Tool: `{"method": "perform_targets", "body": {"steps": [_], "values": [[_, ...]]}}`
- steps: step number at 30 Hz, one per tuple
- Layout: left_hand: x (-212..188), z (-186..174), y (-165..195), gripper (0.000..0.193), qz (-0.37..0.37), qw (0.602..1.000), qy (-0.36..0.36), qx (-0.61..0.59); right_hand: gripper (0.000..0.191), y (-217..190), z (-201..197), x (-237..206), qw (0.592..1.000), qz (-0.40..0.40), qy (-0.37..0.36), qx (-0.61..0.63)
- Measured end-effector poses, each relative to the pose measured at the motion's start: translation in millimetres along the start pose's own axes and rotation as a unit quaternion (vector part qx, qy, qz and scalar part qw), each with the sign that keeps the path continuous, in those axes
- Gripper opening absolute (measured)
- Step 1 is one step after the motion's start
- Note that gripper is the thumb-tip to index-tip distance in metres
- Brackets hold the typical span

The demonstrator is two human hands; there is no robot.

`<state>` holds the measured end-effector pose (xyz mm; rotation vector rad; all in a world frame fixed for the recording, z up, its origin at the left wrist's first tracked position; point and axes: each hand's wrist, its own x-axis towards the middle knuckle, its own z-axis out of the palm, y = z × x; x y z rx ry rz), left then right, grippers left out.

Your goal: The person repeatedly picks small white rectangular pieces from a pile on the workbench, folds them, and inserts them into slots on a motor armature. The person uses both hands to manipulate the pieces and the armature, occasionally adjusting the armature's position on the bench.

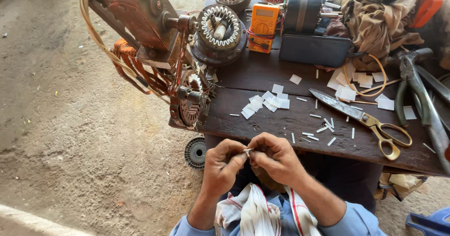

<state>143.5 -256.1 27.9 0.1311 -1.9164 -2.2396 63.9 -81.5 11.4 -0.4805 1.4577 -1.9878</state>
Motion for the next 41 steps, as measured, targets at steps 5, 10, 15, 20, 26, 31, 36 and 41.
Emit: {"method": "perform_targets", "body": {"steps": [5, 10, 15, 20, 26, 31, 36, 41], "values": [[2, -8, -22, 0.013, -0.058, 0.983, 0.085, -0.153, 0.018, 3, 18, 10, 0.994, -0.085, 0.02, -0.07], [4, -21, -25, 0.012, -0.101, 0.951, 0.177, -0.233, 0.041, -18, 41, 21, 0.882, -0.237, 0.001, -0.408], [5, -46, -18, 0.011, -0.137, 0.936, 0.197, -0.259, 0.039, -24, 61, 41, 0.793, -0.37, -0.024, -0.483], [4, -65, -8, 0.007, -0.121, 0.943, 0.244, -0.193, 0.036, -16, 78, 61, 0.795, -0.377, -0.036, -0.474], [4, -85, 6, 0.014, -0.035, 0.955, 0.241, -0.17, 0.035, -12, 89, 93, 0.851, -0.351, 0.011, -0.39], [6, -102, 8, 0.01, -0.025, 0.972, 0.198, -0.12, 0.038, -10, 104, 95, 0.848, -0.353, -0.028, -0.394], [5, -113, -1, 0.009, -0.059, 0.971, 0.174, -0.15, 0.038, -10, 104, 91, 0.835, -0.364, -0.06, -0.409], [7, -107, -10, 0.01, -0.076, 0.951, 0.184, -0.238, 0.036, -10, 99, 85, 0.809, -0.397, -0.052, -0.431]]}}
